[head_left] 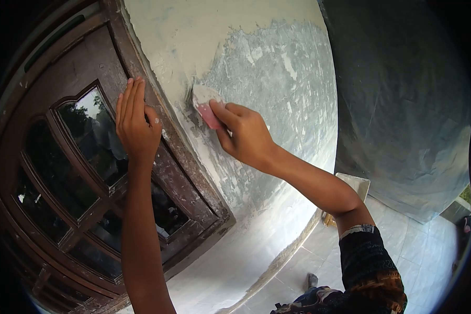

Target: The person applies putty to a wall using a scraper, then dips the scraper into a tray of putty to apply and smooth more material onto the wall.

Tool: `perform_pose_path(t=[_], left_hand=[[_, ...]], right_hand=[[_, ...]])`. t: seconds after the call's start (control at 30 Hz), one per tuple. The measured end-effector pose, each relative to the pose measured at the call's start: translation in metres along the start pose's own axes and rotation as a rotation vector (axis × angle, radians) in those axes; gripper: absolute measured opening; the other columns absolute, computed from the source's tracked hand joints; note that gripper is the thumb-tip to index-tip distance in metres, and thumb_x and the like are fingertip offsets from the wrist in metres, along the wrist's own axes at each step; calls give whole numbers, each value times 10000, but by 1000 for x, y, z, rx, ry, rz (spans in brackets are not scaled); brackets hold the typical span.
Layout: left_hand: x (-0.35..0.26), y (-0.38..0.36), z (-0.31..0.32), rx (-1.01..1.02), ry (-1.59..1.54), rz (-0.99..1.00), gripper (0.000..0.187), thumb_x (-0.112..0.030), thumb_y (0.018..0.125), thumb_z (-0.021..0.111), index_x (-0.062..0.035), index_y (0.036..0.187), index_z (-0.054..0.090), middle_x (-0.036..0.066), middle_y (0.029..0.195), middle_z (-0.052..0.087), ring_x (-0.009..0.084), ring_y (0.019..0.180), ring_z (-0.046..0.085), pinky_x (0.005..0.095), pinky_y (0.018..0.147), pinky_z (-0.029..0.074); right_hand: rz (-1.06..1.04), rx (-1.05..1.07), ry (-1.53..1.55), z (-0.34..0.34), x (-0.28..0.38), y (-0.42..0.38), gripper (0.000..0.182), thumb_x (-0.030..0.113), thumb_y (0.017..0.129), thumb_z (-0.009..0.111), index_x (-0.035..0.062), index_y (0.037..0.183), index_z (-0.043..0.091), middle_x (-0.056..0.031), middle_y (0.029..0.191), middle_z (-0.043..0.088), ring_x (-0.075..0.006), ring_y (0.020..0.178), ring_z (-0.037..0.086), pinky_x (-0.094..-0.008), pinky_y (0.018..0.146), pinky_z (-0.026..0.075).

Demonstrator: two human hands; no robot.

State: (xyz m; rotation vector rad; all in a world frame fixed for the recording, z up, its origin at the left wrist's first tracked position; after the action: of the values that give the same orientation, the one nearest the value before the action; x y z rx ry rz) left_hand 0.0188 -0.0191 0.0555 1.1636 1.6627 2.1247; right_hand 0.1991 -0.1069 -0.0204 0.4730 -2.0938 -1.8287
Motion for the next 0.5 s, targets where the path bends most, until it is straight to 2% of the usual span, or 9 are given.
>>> perform_pose_path(t=[0.03, 0.1, 0.17, 0.27, 0.33, 0.37, 0.4, 0.43, 0.5], left_hand=[[0, -1, 0, 3, -7, 4, 482, 29, 884, 440, 15, 1340, 596, 156, 1379, 612, 313, 1325, 549, 482, 1134, 382], [0, -1, 1, 10, -13, 3, 480, 27, 885, 441, 15, 1339, 597, 157, 1379, 612, 313, 1326, 548, 483, 1135, 381], [0, -1, 1, 6, -11, 3, 478, 26, 886, 441, 14, 1338, 598, 157, 1379, 613, 313, 1327, 547, 484, 1135, 381], [-1, 0, 0, 3, -13, 4, 483, 26, 883, 442, 11, 1339, 599, 155, 1380, 612, 311, 1330, 545, 487, 1136, 380], [-1, -1, -1, 7, -13, -8, 488, 26, 879, 440, 10, 1341, 597, 153, 1382, 611, 309, 1331, 545, 490, 1136, 381], [-2, -1, -2, 5, -13, -13, 488, 26, 879, 440, 10, 1341, 597, 153, 1382, 611, 309, 1331, 545, 490, 1136, 381], [-2, -1, -2, 11, -16, -14, 491, 28, 877, 439, 9, 1341, 597, 153, 1383, 610, 310, 1331, 544, 490, 1136, 380], [-2, 0, -2, 15, -19, -11, 493, 30, 875, 438, 9, 1342, 596, 153, 1385, 609, 310, 1331, 544, 490, 1136, 380], [0, 0, 0, 7, -15, -5, 491, 31, 876, 438, 8, 1341, 596, 154, 1383, 610, 309, 1331, 544, 490, 1137, 381]], right_hand=[[47, -71, 53, -11, -9, 17, 422, -6, 768, 667, -31, 1188, 644, -166, 819, 638, -345, 744, 665, -419, 686, 542], [95, -196, -43, -26, -39, 66, 351, 4, 786, 646, -20, 1135, 668, -179, 812, 646, -357, 711, 653, -427, 665, 519], [86, -223, -153, -22, -66, 98, 172, -14, 766, 608, -29, 936, 584, -179, 818, 637, -386, 766, 644, -475, 656, 517], [28, -125, -271, 9, -68, 81, 256, -17, 760, 602, -51, 1014, 580, -192, 845, 642, -384, 800, 650, -474, 673, 533], [28, -19, -231, 25, -38, 30, 467, -24, 751, 608, -97, 1207, 539, -209, 926, 634, -384, 862, 654, -461, 699, 555], [-18, -18, -140, 26, -18, 4, 508, -21, 744, 628, -82, 1240, 537, -190, 924, 630, -379, 857, 658, -448, 700, 559], [-10, 29, -46, 25, -5, -15, 534, -12, 757, 678, -26, 1278, 563, -167, 868, 640, -373, 790, 658, -445, 685, 550], [0, 73, 20, 16, 9, -20, 493, -14, 754, 674, -31, 1243, 614, -168, 845, 644, -341, 749, 661, -419, 669, 546], [59, 10, 156, 2, 4, 1, 452, -12, 760, 659, -38, 1210, 651, -173, 814, 645, -308, 708, 660, -394, 651, 534]])
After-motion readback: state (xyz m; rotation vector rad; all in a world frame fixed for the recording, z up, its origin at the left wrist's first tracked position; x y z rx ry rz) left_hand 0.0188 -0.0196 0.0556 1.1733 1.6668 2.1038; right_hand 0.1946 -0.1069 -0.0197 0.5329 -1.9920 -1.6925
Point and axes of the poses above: each hand's wrist, its own y-axis towards the middle knuckle, its own z-axis out of the palm, x = y × z, the point moved 6 cm from there along y, towards the middle knuckle
